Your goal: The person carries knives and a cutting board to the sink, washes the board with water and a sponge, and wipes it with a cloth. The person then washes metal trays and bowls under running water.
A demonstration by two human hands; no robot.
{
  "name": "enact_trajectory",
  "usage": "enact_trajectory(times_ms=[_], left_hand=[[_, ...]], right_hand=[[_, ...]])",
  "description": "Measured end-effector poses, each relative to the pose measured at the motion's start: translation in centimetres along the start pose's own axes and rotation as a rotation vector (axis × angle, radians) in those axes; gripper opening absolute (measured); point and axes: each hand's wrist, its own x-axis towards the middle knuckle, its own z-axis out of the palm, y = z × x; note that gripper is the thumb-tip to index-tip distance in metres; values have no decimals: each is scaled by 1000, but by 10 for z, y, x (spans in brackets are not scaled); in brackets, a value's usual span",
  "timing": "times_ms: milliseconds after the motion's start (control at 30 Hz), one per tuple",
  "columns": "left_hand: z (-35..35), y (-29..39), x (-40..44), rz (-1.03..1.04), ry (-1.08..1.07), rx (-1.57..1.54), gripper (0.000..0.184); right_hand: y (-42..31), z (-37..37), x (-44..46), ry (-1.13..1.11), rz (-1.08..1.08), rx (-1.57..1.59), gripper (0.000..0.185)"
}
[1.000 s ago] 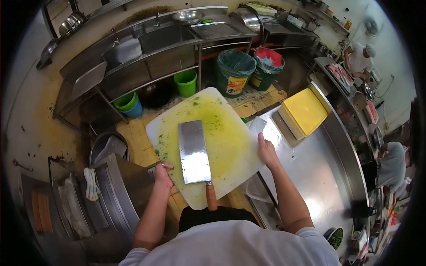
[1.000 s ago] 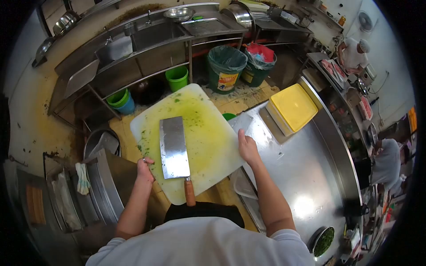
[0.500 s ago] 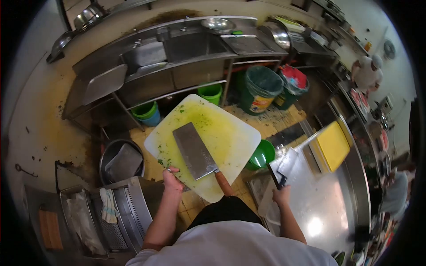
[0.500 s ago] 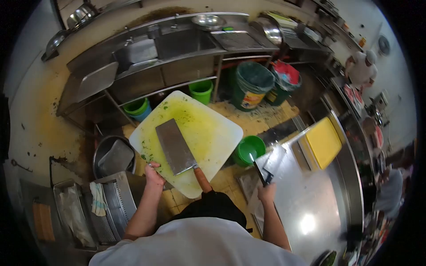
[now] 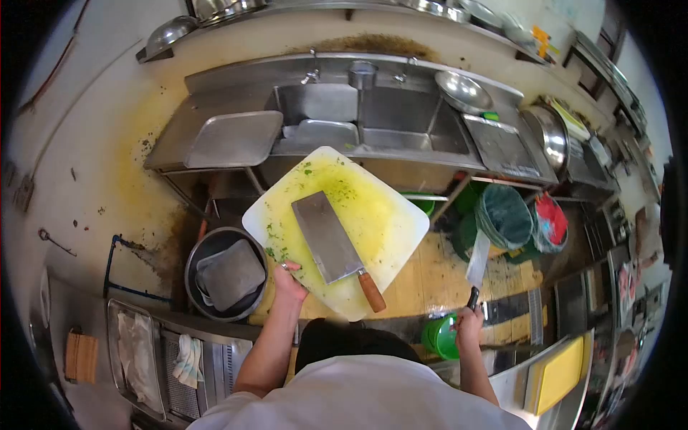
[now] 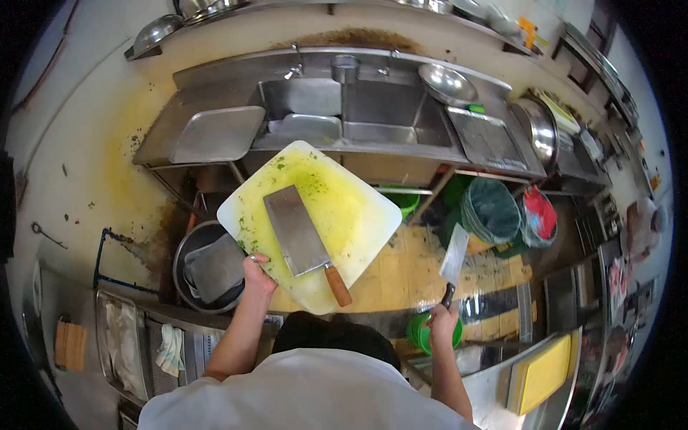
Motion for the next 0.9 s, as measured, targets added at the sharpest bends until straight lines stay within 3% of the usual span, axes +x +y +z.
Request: enact_trajectory(times_ms=[267,533,733,900], left_hand=[[19,115,147,160,-21,-60,65],[-47,246,347,169,47,-124,55],[-59,305,469,181,207,-141,44],[-62,343,537,279,44,-187,43]], right_hand=[[-90,237,53,-172,-42,185,11],[-60,429,94,-115,6,72,10],[-82,528,136,-127,-31,54,11],[-99,592,142,-117,-52,-7,10]])
